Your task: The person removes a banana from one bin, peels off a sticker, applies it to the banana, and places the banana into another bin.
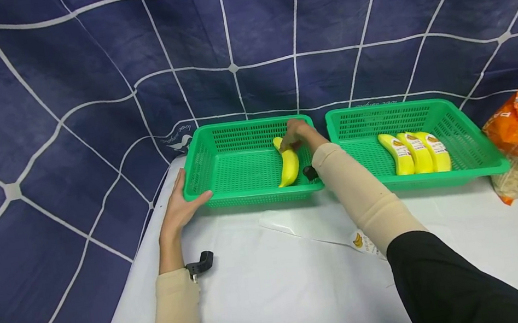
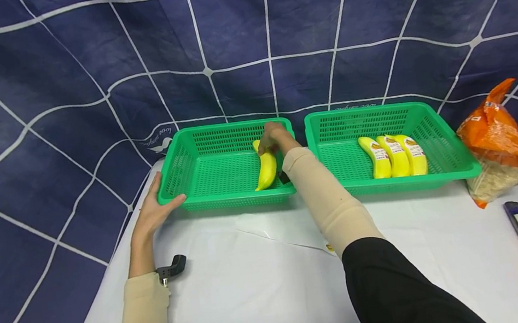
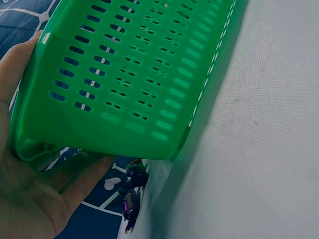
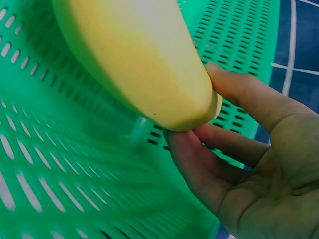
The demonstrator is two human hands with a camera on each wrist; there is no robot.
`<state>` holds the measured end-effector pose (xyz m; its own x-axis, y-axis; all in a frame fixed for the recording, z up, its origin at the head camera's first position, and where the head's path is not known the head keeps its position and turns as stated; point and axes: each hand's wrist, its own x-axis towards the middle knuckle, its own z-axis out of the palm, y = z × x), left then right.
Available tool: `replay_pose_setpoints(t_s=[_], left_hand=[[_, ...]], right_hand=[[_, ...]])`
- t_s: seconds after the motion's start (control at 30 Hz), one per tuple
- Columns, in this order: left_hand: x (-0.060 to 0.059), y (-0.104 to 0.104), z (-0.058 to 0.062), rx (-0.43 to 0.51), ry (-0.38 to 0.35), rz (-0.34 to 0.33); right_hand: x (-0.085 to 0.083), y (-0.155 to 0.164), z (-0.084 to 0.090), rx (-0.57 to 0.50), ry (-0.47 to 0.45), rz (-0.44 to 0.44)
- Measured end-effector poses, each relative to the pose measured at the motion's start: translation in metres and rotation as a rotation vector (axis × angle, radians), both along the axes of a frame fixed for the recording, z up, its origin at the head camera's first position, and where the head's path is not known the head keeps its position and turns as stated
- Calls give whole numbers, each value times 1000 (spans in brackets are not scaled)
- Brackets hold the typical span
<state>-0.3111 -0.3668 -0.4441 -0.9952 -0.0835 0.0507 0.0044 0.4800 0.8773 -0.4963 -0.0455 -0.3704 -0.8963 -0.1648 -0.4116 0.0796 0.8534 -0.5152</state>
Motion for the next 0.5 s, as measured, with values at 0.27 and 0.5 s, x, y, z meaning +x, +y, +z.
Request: replay_pose_setpoints(t_s=[0.27, 0.5], left_hand=[[1, 2, -1, -8, 8, -4], [-2, 3, -2, -12, 2, 21]], right_hand=[[12, 10, 33, 31, 92, 10], [36, 30, 72, -13, 185, 10]])
